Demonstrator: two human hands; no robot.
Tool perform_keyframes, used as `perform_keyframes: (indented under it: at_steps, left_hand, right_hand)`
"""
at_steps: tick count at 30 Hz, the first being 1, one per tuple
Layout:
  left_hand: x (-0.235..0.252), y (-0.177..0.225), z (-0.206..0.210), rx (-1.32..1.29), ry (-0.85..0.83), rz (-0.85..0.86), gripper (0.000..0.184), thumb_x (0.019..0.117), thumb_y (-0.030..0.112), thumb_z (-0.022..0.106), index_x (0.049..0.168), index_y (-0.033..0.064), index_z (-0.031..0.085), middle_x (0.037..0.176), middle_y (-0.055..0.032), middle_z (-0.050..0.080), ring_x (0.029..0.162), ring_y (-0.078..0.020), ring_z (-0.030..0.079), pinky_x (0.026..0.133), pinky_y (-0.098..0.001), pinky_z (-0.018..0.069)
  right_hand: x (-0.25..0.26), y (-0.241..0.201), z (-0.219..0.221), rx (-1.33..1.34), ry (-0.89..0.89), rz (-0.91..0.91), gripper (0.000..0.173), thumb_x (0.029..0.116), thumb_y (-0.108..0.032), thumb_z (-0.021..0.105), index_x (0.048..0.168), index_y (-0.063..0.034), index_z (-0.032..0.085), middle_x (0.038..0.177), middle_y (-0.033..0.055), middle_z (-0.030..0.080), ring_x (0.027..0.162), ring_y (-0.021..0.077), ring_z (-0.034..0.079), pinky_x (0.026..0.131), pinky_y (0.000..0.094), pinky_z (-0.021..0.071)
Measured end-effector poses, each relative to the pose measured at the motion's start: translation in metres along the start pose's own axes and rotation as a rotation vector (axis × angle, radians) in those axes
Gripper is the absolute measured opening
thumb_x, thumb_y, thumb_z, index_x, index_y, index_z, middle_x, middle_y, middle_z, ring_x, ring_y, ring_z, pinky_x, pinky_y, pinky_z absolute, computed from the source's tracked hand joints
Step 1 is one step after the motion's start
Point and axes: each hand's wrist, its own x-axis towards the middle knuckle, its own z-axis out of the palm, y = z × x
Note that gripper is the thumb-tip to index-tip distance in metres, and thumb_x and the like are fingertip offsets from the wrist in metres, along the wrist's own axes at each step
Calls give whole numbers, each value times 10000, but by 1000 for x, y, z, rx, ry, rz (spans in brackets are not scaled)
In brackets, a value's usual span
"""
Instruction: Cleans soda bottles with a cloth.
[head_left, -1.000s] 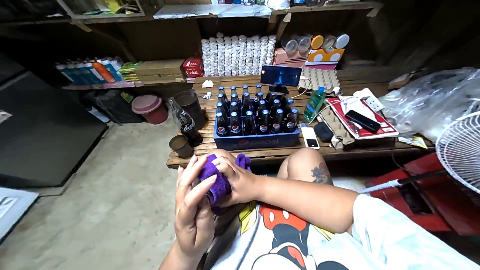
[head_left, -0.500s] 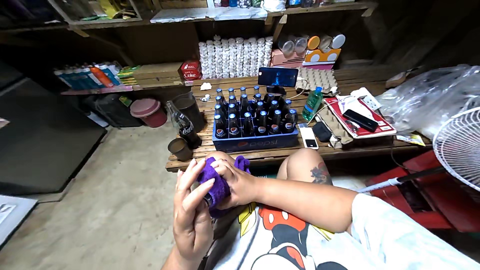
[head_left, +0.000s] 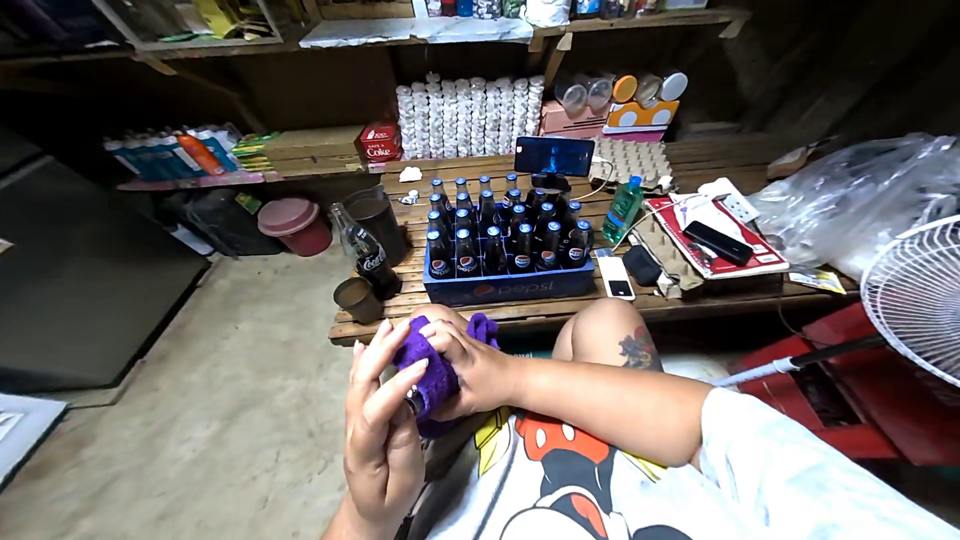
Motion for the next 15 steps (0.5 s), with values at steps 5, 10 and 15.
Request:
perform_keyframes:
  at_steps: [5, 10, 15]
  left_hand:
    - [-1, 0, 0, -3, 14, 2, 364, 1098, 303, 335, 1331, 323, 614, 1508, 52, 547, 1470, -237, 425, 1253, -537, 255]
    - [9, 3, -8, 26, -101, -57, 354, 1106, 363, 347, 1363, 305, 584, 1508, 43, 548, 1466, -218, 430, 1249, -559, 243]
    - [52, 51, -40, -169, -183, 60, 313, 1080, 379, 442, 1326, 285, 612, 1461, 129, 568, 1417, -122, 475, 1216, -387, 361]
  right_hand:
    - [0, 0, 1, -10, 5, -5, 688, 793, -327, 827, 1266, 89, 552, 1258, 305, 607, 1239, 409, 576, 1082, 483, 459]
    - [0, 0, 1, -22, 48, 16, 738, 780, -328, 841, 1300, 88, 525, 1289, 309, 597, 1285, 406, 553, 1117, 488, 435]
    - [3, -1, -3, -14, 102, 168, 847, 735, -325, 864, 1341, 142, 499, 1332, 318, 583, 1319, 386, 535, 1158, 469, 389]
